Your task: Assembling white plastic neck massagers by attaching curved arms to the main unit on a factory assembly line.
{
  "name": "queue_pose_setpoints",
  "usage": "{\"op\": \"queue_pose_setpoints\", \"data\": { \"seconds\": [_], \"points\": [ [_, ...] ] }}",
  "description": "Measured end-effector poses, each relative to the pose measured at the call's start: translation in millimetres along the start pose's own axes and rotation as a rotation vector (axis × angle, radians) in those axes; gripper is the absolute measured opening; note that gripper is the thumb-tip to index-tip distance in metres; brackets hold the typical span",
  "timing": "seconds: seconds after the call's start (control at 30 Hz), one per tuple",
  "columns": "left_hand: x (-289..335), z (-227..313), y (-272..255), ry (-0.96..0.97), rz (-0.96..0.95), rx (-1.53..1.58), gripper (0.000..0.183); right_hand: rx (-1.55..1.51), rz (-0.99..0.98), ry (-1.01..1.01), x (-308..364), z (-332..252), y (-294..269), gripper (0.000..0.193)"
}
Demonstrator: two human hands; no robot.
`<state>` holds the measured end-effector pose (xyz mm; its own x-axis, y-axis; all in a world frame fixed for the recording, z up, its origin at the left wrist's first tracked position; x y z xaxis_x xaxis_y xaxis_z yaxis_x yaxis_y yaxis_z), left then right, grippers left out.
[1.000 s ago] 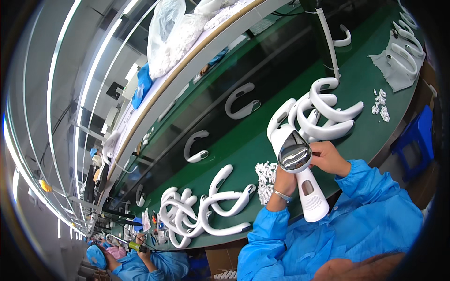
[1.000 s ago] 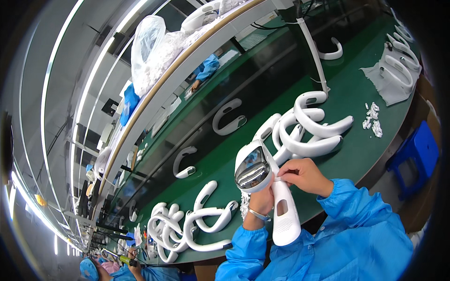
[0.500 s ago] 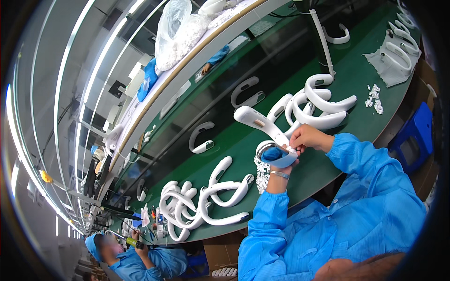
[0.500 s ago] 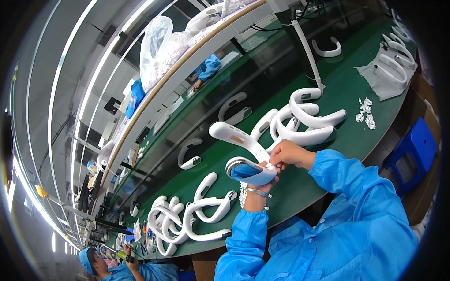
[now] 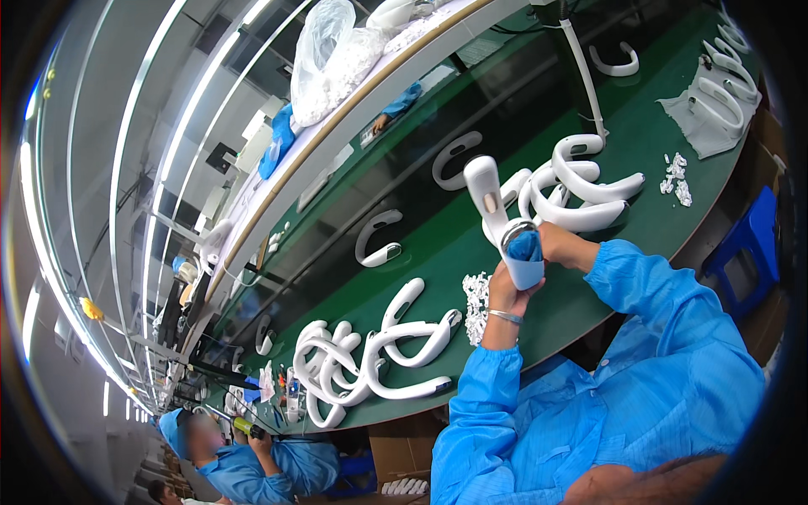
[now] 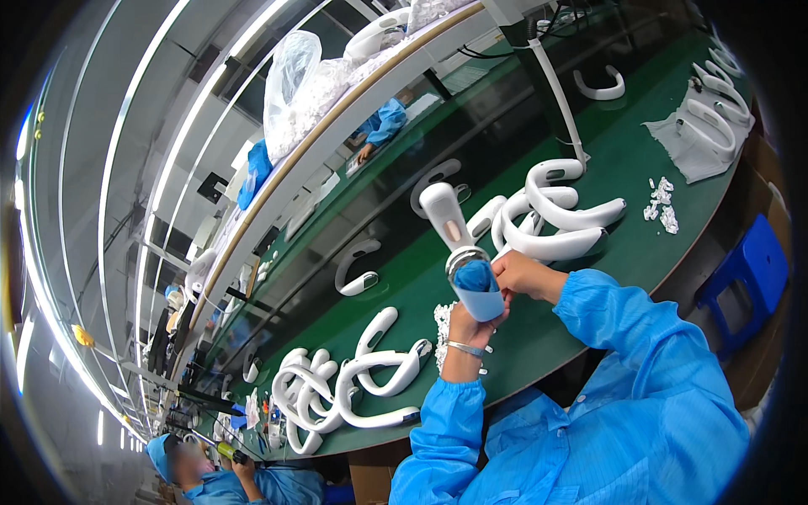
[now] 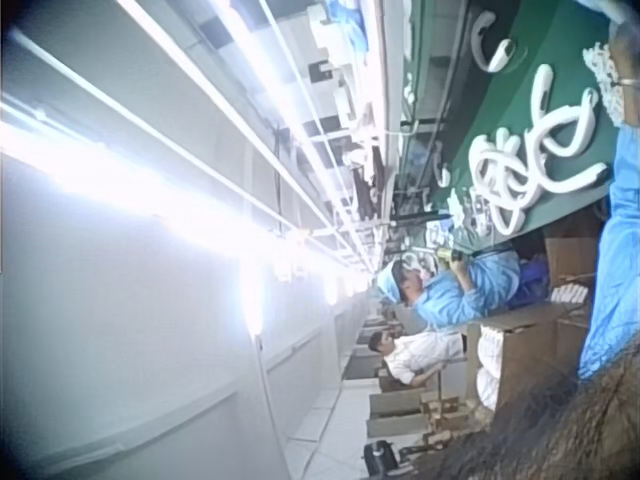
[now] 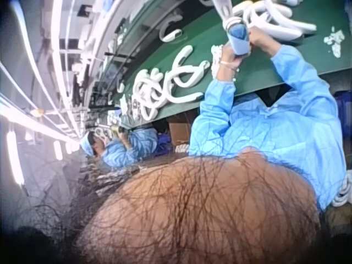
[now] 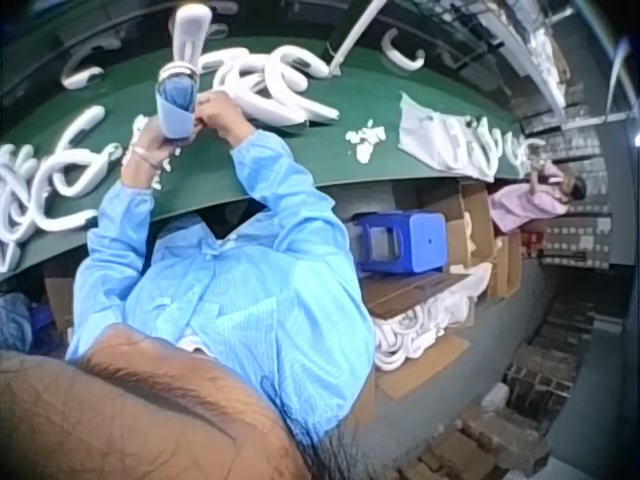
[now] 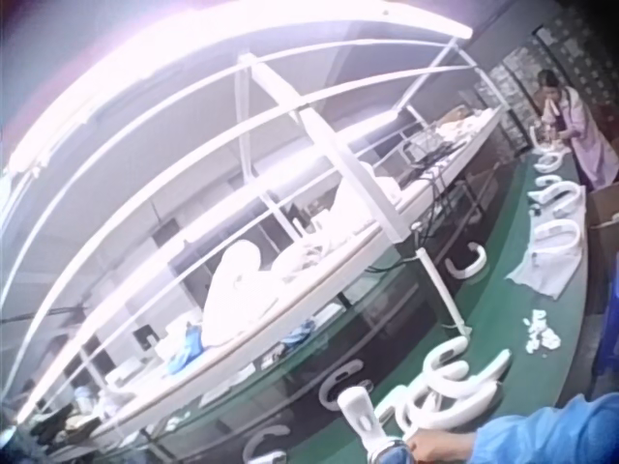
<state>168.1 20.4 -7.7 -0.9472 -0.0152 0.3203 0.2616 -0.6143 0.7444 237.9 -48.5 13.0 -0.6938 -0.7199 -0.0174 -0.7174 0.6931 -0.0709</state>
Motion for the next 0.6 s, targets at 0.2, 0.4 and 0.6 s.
{"op": "queue_pose_setpoints", "data": {
  "seconds": [0.2, 0.4, 0.6],
  "points": [
    [7, 4, 11, 0.077, -0.003, -0.063, 0.029, 0.109, 0.183, 0.085, 7, -5, -12, 0.017],
    [34, -4, 35, 0.3, -0.193, -0.051, 0.034, 0.129, 0.033, 0.022, 52, -40, -2, 0.01],
    [59, -29, 15, 0.329, -0.272, -0.077, 0.031, 0.116, 0.059, -0.03, 78, -54, 6, 0.008]
  ]
}}
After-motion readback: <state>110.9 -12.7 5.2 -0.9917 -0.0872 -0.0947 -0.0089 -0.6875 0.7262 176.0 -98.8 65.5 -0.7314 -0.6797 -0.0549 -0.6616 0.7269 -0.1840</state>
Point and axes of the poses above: each hand's wrist, its own x-axis away from the middle knuckle, its own y-axis out of the palm, z = x × y, the point moved 9 cm from there along -x, towards the middle knuckle, and after that the axes turned 15 degrees about x, right-handed, at the moved point
